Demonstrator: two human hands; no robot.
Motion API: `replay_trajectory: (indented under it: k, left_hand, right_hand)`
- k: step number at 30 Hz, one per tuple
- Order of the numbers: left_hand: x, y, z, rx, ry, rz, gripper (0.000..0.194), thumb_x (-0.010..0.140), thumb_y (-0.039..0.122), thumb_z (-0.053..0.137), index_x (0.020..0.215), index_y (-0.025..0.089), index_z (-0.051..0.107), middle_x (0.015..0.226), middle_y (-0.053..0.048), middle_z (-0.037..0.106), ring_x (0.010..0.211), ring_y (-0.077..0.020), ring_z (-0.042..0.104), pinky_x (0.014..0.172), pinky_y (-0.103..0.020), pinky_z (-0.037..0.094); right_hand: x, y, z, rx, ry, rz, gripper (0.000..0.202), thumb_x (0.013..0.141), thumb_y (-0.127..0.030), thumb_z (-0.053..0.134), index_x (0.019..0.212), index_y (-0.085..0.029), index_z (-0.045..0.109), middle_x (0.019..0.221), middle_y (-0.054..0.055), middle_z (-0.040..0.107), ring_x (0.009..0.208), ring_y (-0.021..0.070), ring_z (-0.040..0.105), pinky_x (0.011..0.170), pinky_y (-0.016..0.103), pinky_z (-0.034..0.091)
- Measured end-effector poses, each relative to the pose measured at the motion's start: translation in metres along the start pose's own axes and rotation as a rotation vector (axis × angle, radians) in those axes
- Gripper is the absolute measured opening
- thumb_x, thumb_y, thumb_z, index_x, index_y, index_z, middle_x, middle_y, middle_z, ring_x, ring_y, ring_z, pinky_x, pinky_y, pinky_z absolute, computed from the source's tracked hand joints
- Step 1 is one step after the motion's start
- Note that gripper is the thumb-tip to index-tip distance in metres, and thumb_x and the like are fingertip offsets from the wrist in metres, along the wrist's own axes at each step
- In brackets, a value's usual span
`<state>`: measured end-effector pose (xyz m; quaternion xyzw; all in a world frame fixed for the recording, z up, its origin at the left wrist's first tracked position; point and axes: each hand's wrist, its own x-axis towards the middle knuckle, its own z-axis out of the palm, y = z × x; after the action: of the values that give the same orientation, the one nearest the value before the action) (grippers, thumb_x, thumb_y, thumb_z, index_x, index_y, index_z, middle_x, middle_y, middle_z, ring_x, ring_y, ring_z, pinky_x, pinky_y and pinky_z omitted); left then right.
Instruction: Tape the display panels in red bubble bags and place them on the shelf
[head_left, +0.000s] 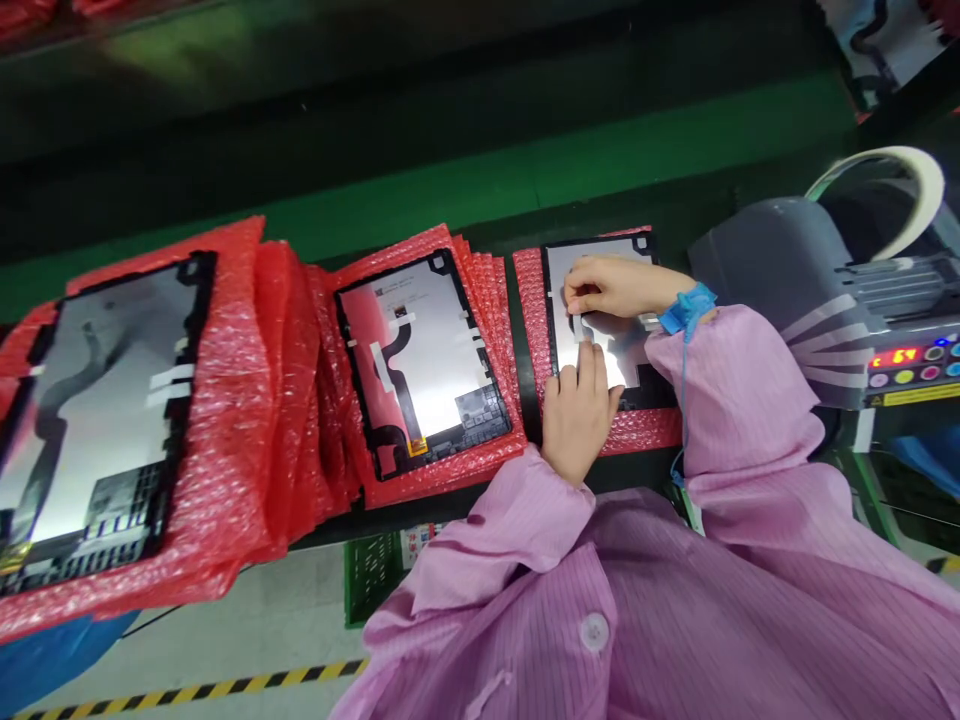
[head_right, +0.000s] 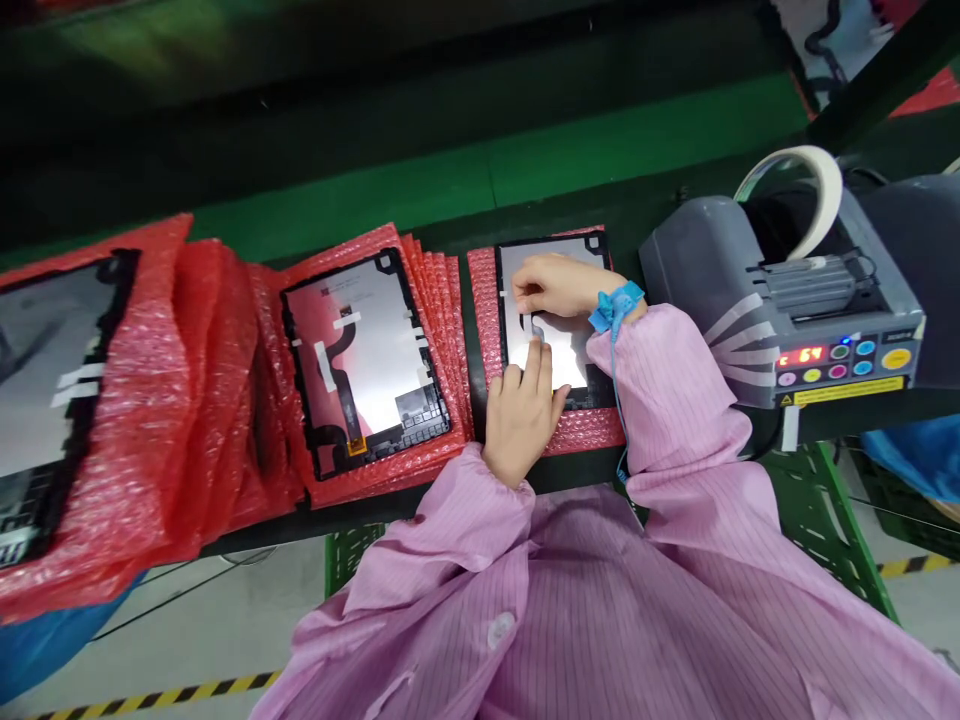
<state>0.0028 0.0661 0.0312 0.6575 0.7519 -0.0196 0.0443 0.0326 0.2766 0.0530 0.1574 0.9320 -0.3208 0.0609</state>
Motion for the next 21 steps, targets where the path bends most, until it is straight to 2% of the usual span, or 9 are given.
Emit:
replay_trajectory:
  k: [6,11,14,16,19,21]
  left_hand:
    - [0.0,-0.001,-0.001,-0.001,0.009,0.006,0.058,0.105,0.04,0.03,0.154,0.009,0.037,0.16,-0.015,0.036,0.105,-0.0248,0.055,0.082,-0.036,0.049]
    - [0.0,-0.001,-0.001,-0.018,0.014,-0.007,0.059,0.105,0.043,0.032,0.153,0.009,0.039,0.155,-0.016,0.043,0.104,-0.0247,0.056,0.083,-0.036,0.049]
    - [0.002,-0.002,-0.003,-0.018,0.019,-0.027,0.059,0.104,0.045,0.033,0.151,0.011,0.042,0.158,-0.015,0.04,0.104,-0.0252,0.057,0.084,-0.037,0.049]
    - [0.003,-0.004,-0.004,-0.026,0.013,-0.015,0.059,0.104,0.045,0.031,0.151,0.011,0.041,0.16,-0.014,0.036,0.103,-0.0251,0.057,0.085,-0.037,0.049]
    - [0.002,-0.005,-0.005,-0.057,-0.001,-0.004,0.06,0.105,0.045,0.029,0.152,0.01,0.04,0.16,-0.014,0.037,0.105,-0.0252,0.057,0.089,-0.038,0.049]
    - [0.001,-0.006,-0.004,-0.076,0.002,-0.009,0.06,0.104,0.046,0.03,0.151,0.009,0.042,0.158,-0.015,0.039,0.106,-0.0256,0.057,0.091,-0.039,0.05]
  right_hand:
    - [0.001,0.002,0.007,-0.063,0.039,-0.012,0.011,0.088,-0.023,0.062,0.079,-0.017,0.062,0.086,0.005,0.054,0.08,0.0161,0.049,0.077,0.03,0.037]
    - [0.002,0.002,0.009,-0.111,0.044,-0.026,0.016,0.086,-0.029,0.067,0.079,-0.016,0.061,0.088,0.005,0.054,0.08,0.0157,0.047,0.076,0.03,0.035]
    - [0.001,0.001,0.012,-0.122,0.047,0.006,0.017,0.085,-0.03,0.069,0.081,-0.016,0.061,0.09,0.006,0.055,0.084,0.0179,0.049,0.08,0.033,0.037]
    - [0.001,0.003,0.015,-0.102,0.1,0.062,0.02,0.082,-0.031,0.073,0.088,-0.017,0.061,0.093,0.007,0.056,0.089,0.0208,0.05,0.083,0.035,0.04]
    - [0.006,0.008,0.017,-0.079,0.253,0.149,0.036,0.076,-0.034,0.08,0.101,-0.019,0.059,0.102,0.008,0.057,0.101,0.0262,0.05,0.091,0.04,0.044]
    - [0.009,0.006,0.016,-0.115,0.386,0.208,0.034,0.08,-0.034,0.076,0.105,-0.019,0.059,0.11,0.01,0.056,0.111,0.0303,0.048,0.098,0.047,0.044]
